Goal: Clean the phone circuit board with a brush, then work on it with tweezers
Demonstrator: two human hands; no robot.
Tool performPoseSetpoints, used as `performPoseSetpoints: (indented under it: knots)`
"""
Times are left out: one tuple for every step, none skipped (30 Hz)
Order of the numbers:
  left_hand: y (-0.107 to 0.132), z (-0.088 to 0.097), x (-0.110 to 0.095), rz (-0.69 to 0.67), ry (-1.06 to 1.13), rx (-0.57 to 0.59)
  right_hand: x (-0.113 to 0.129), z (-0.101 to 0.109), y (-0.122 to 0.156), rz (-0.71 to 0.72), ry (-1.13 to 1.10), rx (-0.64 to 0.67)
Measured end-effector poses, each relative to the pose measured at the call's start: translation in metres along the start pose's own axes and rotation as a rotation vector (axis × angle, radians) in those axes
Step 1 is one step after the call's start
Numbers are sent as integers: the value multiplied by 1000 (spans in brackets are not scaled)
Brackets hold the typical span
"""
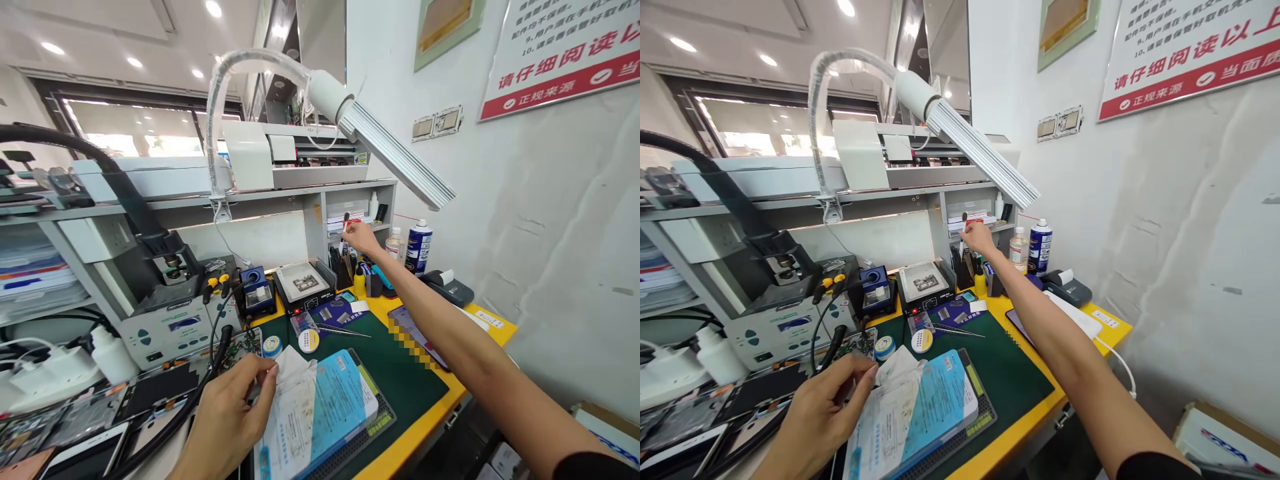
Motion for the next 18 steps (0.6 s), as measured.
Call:
performPoseSetpoints:
  knots:
    - [0, -1, 1, -11, -2, 1, 2, -2, -4, 5, 45, 17]
    - [1, -2, 2, -27, -3, -1, 4, -3, -8, 10, 87, 32]
    - [1, -2, 2, -44, -5, -5, 6, -4, -13, 15, 126, 48]
    - [1, -3, 2, -62, -9, -9, 8, -4, -17, 19, 161, 65]
    - [1, -3, 2, -77, -14, -13, 10, -5, -21, 20, 192, 83]
    - [2, -4, 2, -86, -20, -13, 12, -6, -24, 20, 219, 101]
    - [2, -4, 2, -92, -27, -12, 14, -7, -27, 17, 244, 117]
    - [2, -4, 2, -94, -36, -11, 15, -8, -29, 12, 266, 129]
    - [2, -5, 2, -95, -47, -9, 15, -9, -31, 7, 286, 139]
    - [3, -5, 3, -93, -59, -7, 15, -10, -32, 2, 303, 147]
    - [3, -4, 3, -92, -71, -7, 15, -11, -33, -2, 317, 156]
    - [3, -4, 4, -92, -81, -7, 14, -11, -34, -4, 328, 167]
    - [3, -4, 4, -92, -88, -8, 14, -11, -35, -5, 336, 178]
    - [3, -4, 4, -92, -94, -9, 13, -10, -35, -6, 342, 189]
    - [3, -4, 4, -96, -98, -9, 13, -10, -36, -9, 347, 201]
    - [3, -4, 4, -101, -102, -9, 13, -9, -37, -11, 349, 214]
    - [3, -4, 3, -107, -105, -8, 12, -8, -37, -12, 347, 233]
    - [3, -4, 3, -114, -108, -6, 11, -8, -38, -10, 342, 258]
Point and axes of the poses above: each hand's wrist, its own y-axis away from the middle knuckle, its own z-axis out of the back of the hand, x = y × z, the point moved 1 cm from there along -y, towards the middle knuckle
